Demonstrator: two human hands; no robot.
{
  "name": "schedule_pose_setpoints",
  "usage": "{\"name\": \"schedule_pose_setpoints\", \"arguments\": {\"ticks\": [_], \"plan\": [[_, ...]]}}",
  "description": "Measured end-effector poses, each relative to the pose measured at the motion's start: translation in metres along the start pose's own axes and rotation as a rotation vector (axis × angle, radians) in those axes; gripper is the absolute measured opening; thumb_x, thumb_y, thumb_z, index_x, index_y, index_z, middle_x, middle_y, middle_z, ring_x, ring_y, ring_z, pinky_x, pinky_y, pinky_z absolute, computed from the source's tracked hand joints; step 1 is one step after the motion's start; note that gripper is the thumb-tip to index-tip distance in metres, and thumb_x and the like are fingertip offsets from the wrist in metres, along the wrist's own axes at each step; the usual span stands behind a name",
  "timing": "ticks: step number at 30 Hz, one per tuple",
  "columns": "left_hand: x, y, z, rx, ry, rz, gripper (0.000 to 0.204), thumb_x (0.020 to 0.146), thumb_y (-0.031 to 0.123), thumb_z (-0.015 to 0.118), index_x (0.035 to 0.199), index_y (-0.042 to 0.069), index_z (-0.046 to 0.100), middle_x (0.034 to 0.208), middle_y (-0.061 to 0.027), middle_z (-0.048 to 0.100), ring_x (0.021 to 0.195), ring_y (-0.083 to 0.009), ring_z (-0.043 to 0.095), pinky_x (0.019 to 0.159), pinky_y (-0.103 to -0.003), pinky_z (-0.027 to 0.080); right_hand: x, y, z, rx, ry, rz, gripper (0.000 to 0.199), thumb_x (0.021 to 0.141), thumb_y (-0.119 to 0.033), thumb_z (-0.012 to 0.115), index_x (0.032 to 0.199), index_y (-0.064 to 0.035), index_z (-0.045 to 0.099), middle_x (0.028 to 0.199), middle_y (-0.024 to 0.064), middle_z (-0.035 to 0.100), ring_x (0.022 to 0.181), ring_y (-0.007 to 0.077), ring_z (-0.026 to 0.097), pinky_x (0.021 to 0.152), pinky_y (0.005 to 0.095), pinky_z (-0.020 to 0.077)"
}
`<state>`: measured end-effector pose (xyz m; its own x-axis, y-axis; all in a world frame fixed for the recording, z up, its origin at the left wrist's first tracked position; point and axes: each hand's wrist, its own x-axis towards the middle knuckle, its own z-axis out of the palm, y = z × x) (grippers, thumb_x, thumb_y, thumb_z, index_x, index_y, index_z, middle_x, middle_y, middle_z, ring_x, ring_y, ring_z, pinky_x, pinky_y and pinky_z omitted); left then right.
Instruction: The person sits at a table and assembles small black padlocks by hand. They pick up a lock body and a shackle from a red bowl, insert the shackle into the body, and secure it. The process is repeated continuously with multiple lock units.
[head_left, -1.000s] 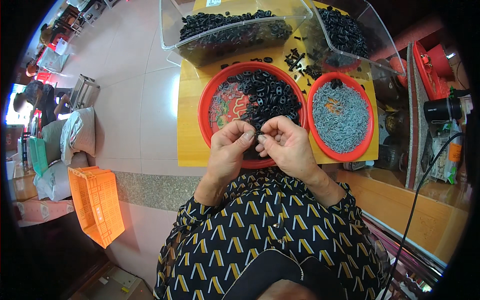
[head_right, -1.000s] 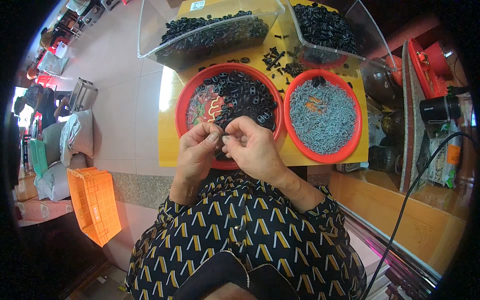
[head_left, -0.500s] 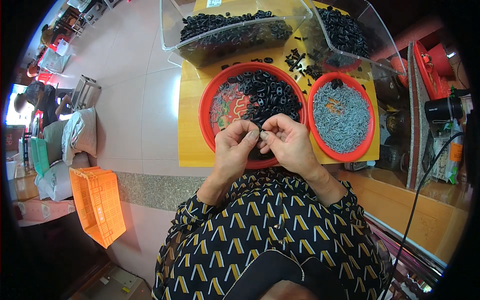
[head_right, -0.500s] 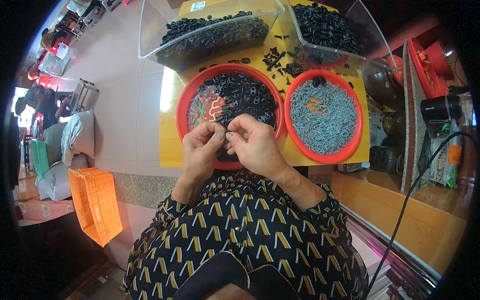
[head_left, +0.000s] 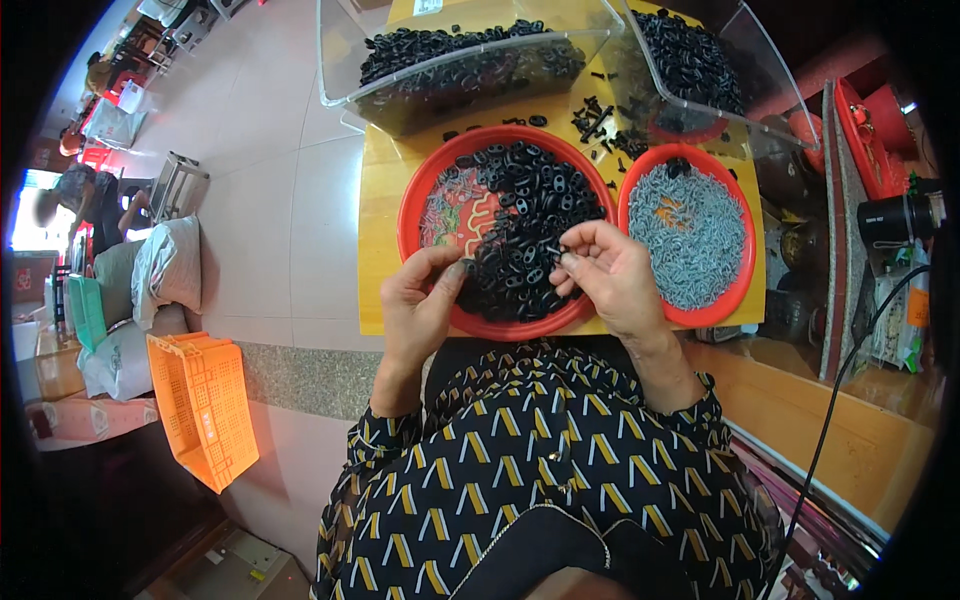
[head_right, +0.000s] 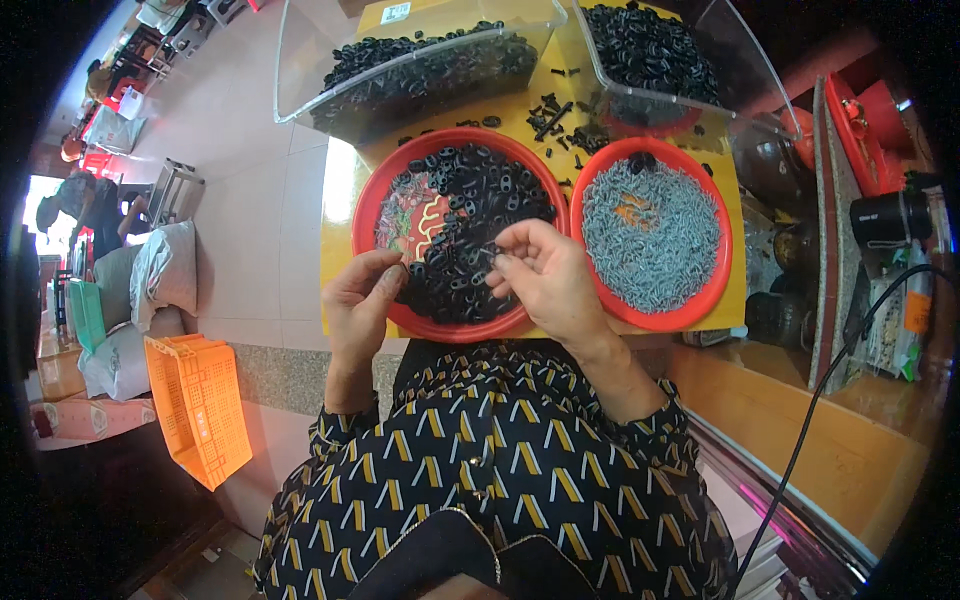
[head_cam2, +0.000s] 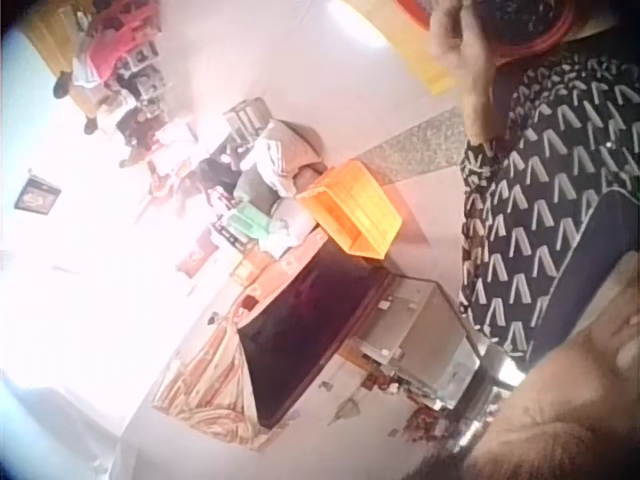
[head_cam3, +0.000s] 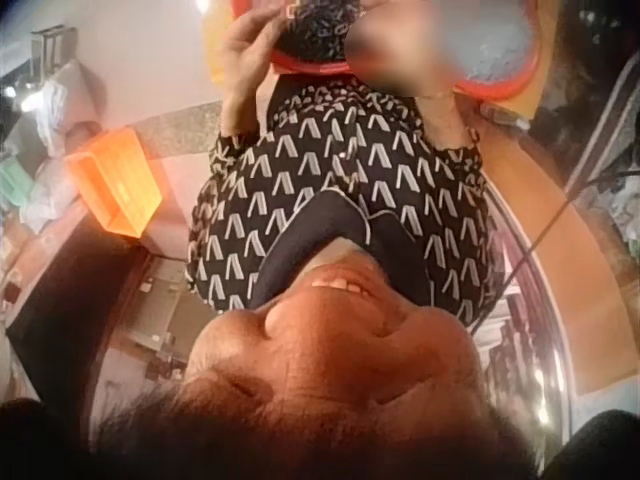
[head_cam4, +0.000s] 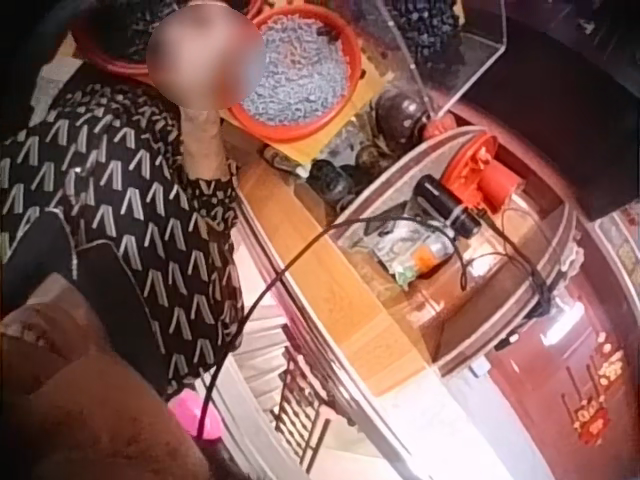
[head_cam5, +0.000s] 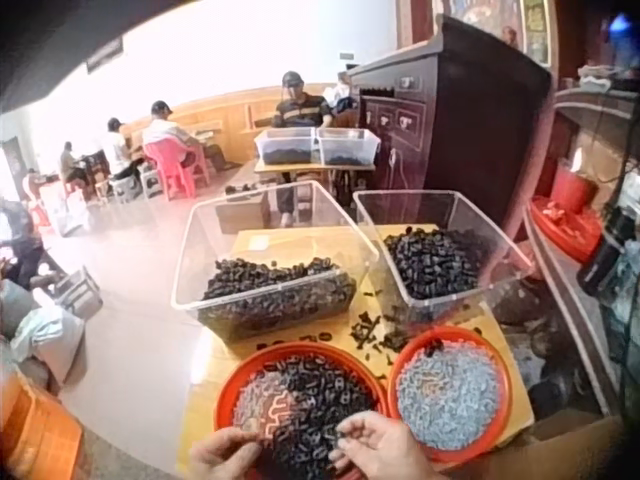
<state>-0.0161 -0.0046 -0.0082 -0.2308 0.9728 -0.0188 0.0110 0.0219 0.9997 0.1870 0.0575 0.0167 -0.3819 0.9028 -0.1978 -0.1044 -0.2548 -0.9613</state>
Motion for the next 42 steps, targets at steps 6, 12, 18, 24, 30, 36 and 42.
{"name": "schedule_pose_setpoints", "arguments": {"ticks": [6,12,18,24,30,36,42], "plan": [[0.032,0.005,0.003,0.722,-0.064,0.440,0.013,0.069,-0.001,0.060,0.082,0.001,0.061,0.074,-0.0132,0.057,0.068,-0.0262,0.058,0.061,-0.031,0.045,-0.005,-0.004,-0.004,-0.009,-0.014,0.010,0.014,0.080,0.002,0.051,0.093,0.0037,0.051,0.078,0.0052,0.055,0.065,0.0094,0.057,0.054,0.0192,0.0473],[0.061,0.003,0.018,0.906,-0.295,0.365,0.013,0.067,0.002,0.061,0.080,0.000,0.060,0.077,-0.0154,0.058,0.073,-0.0297,0.058,0.064,-0.035,0.046,-0.008,0.000,-0.009,-0.030,-0.015,0.024,0.014,0.080,0.002,0.051,0.093,0.0032,0.051,0.079,0.0044,0.055,0.065,0.0087,0.056,0.054,0.0193,0.0466],[0.069,0.007,0.024,0.889,-0.269,0.350,0.015,0.066,0.003,0.061,0.081,0.000,0.060,0.078,-0.0155,0.058,0.074,-0.0319,0.058,0.065,-0.037,0.045,-0.010,0.002,-0.013,-0.013,-0.012,0.028,0.014,0.080,0.002,0.051,0.093,0.0034,0.051,0.078,0.0043,0.055,0.065,0.0081,0.056,0.054,0.0191,0.0459],[0.088,0.002,0.031,0.885,-0.067,0.545,0.011,0.064,0.003,0.060,0.075,0.002,0.061,0.073,-0.0136,0.056,0.073,-0.0309,0.054,0.065,-0.038,0.044,-0.007,-0.001,-0.012,-0.008,-0.031,0.036,0.014,0.080,0.001,0.052,0.093,0.0031,0.051,0.077,0.0036,0.055,0.064,0.0074,0.055,0.054,0.0189,0.0455],[0.103,0.005,0.041,0.910,-0.129,0.477,0.018,0.063,0.002,0.063,0.080,0.003,0.062,0.078,-0.0117,0.055,0.077,-0.0296,0.053,0.068,-0.037,0.043,-0.006,0.000,-0.015,-0.020,-0.034,0.041,0.014,0.080,-0.001,0.053,0.093,0.0023,0.052,0.076,0.0030,0.056,0.063,0.0071,0.056,0.053,0.0189,0.0453],[0.105,-0.007,0.041,0.966,-0.154,0.458,0.015,0.062,0.000,0.062,0.076,0.003,0.059,0.077,-0.0116,0.052,0.079,-0.0299,0.052,0.068,-0.036,0.042,-0.006,0.005,-0.017,-0.015,-0.032,0.056,0.014,0.080,-0.001,0.053,0.093,0.0019,0.052,0.076,0.0027,0.056,0.063,0.0071,0.056,0.053,0.0190,0.0452],[0.100,-0.001,0.042,0.889,-0.219,0.437,0.015,0.063,-0.001,0.060,0.078,0.002,0.058,0.079,-0.0120,0.052,0.080,-0.0300,0.051,0.068,-0.037,0.042,-0.007,0.007,-0.018,-0.015,-0.028,0.043,0.014,0.080,-0.002,0.053,0.093,0.0019,0.052,0.076,0.0026,0.056,0.063,0.0072,0.056,0.052,0.0191,0.0450]]}}
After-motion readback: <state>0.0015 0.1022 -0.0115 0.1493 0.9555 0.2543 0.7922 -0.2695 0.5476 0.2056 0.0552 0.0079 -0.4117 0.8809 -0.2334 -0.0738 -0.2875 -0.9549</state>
